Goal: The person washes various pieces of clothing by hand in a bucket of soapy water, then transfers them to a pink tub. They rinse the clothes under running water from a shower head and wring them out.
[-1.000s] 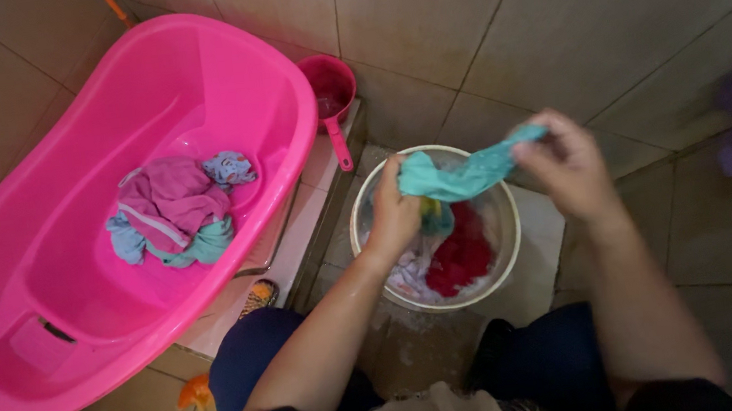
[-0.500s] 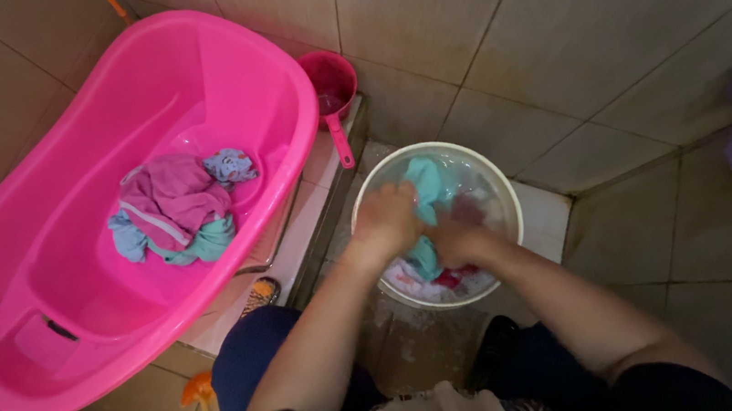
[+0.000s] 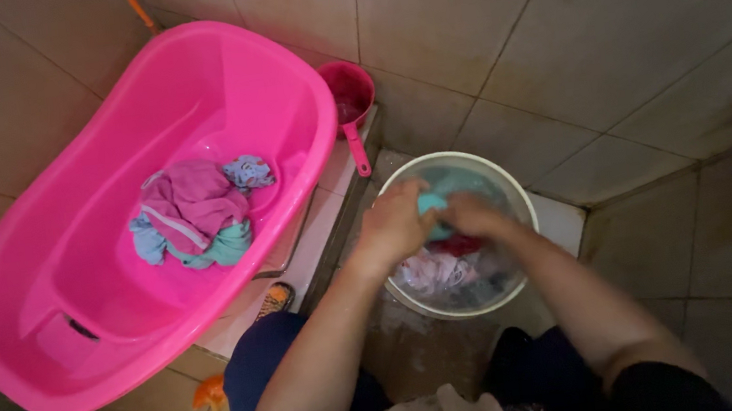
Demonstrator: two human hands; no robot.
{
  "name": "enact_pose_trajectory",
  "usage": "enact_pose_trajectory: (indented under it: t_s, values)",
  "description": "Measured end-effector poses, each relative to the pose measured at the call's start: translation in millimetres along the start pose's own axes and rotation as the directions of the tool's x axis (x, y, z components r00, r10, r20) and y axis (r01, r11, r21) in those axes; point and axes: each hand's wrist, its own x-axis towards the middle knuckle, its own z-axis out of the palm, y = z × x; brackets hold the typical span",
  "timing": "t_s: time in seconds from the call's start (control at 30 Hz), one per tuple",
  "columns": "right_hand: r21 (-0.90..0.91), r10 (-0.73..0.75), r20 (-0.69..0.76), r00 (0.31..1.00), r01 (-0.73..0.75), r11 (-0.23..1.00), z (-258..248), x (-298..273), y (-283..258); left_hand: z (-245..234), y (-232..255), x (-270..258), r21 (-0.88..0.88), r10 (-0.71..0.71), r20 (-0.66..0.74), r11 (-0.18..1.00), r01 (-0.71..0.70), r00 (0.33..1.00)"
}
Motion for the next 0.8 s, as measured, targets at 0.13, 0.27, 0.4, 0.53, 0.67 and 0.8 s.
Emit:
enact_pose_trajectory:
  t_s: [0.13,0.27,0.4,0.53,0.67,0.8]
  values:
    - [0.312,0.024,-0.15,0.988,0.024,0.95,-28,9,54,7,-10,15,-0.127,0.16,-0.256,0.972,-0.197,0.953]
    - [0.469,0.021,-0.422,0.906,0.198,0.861,-61,-21,62,24,-24,33,-0.613,0.041,-0.194,0.775,-0.154,0.98]
    - [0.684,0.119,-0.622,0.773,0.464,0.562,-74,-57,57,35,-30,36,-0.592,0.101,-0.174,0.784,-0.186,0.98]
    - [-0.523,-0.606,-0.768,0.207,0.342,0.781,-92,-92,35,52,-32,41,-0.696,0.168,-0.042,0.702,-0.149,0.985]
    - [0.767,-0.06,-0.588,0.806,0.58,0.274,-88,-86,24,59,-37,48,-0.736,0.115,-0.104,0.659,-0.154,0.988]
    - [0.488,-0.07,-0.379,0.923,0.264,0.832,-66,-54,15,62,-42,58,-0.788,0.052,-0.149,0.597,-0.15,0.988]
